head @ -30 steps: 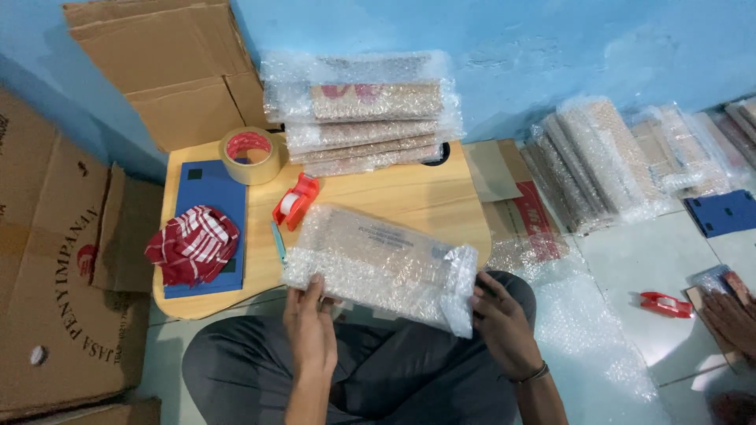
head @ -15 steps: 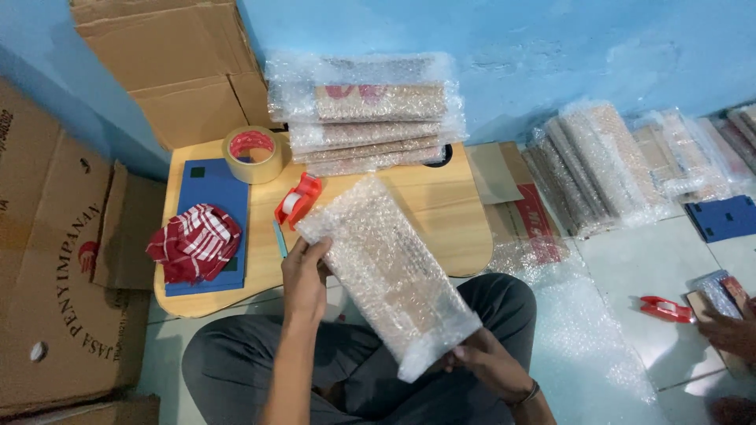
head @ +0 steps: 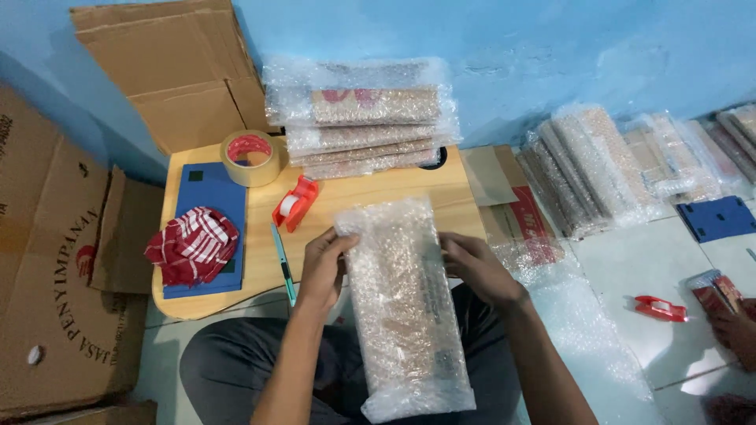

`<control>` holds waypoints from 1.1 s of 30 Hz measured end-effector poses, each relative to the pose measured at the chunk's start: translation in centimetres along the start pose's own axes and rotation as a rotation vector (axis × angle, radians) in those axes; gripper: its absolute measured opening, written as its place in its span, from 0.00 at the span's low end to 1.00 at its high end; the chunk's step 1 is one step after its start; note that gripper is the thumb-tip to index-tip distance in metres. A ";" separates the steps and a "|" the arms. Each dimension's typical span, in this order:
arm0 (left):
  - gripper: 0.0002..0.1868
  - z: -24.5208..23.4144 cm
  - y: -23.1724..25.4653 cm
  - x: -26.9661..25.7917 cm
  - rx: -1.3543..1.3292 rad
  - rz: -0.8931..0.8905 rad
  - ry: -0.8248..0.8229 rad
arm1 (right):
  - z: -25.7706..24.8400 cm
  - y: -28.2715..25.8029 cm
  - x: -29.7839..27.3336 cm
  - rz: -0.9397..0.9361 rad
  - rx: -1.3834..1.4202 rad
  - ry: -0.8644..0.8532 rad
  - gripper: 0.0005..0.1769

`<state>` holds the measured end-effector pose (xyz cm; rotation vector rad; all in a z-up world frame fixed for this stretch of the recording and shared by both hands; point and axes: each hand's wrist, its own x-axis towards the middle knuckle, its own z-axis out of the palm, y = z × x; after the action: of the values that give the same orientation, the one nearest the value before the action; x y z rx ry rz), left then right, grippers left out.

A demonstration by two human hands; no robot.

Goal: Wrapping rectangular items in bubble wrap and securing them with adhesive tape for shipping.

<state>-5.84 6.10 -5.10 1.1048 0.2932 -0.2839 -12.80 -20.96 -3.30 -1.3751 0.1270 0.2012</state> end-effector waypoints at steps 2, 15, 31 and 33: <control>0.14 0.3 -0.3 0.4 0.013 -0.014 -0.019 | 0.4 0.5 2.7 0.021 0.001 -0.011 0.35; 0.13 0.3 0.7 5.7 0.204 0.003 -0.137 | -0.2 1.6 9.5 0.059 -0.048 0.109 0.17; 0.08 1.4 0.9 9.2 0.437 -0.003 -0.109 | 1.1 0.4 10.7 0.151 0.020 0.241 0.13; 0.09 2.9 2.8 7.2 0.415 -0.024 -0.090 | 0.9 0.0 10.8 0.193 0.024 0.236 0.15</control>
<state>2.08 4.08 -4.26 1.4929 0.1704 -0.4270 -2.30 -19.35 -5.32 -1.3595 0.4588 0.1974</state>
